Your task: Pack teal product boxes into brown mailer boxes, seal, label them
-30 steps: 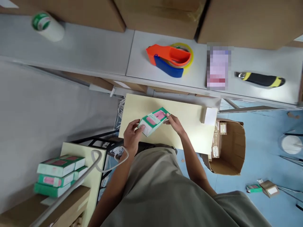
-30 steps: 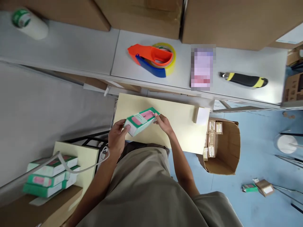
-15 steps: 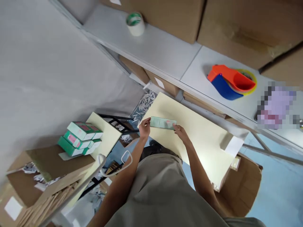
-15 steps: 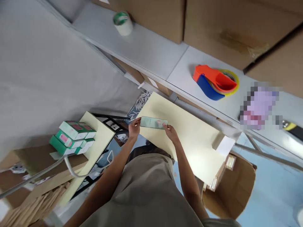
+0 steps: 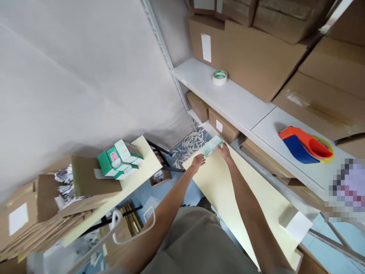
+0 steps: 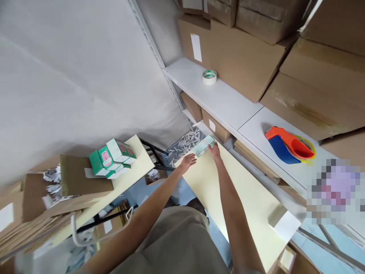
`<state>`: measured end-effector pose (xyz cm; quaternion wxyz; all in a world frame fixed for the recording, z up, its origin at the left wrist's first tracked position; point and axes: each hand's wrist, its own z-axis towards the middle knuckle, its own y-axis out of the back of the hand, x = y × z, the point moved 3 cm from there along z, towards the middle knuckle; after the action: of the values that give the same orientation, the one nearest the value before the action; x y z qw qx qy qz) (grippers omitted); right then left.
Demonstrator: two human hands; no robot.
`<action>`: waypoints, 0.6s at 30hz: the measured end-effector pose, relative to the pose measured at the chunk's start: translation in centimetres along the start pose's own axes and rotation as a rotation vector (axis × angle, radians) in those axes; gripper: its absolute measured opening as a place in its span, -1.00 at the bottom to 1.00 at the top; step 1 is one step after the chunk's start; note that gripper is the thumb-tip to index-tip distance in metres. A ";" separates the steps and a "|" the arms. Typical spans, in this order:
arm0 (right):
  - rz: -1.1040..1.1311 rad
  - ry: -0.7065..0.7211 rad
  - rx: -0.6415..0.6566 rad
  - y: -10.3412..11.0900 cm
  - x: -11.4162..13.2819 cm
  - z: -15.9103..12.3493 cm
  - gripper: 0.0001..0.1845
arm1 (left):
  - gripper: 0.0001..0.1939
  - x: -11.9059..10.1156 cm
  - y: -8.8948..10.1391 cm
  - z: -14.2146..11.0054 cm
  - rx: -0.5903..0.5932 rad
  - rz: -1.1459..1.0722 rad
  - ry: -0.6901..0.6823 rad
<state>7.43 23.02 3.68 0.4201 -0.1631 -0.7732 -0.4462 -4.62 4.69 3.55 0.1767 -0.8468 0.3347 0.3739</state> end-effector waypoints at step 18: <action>0.446 0.206 0.422 -26.3 23.6 -23.7 -0.36 | -0.51 -0.7 32.8 -17.5 -0.175 -0.516 -0.343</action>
<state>-11.14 -13.86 13.85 0.6080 -0.1919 -0.7473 -0.1872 -18.89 -27.97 13.98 0.2460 -0.8403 0.0409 0.4813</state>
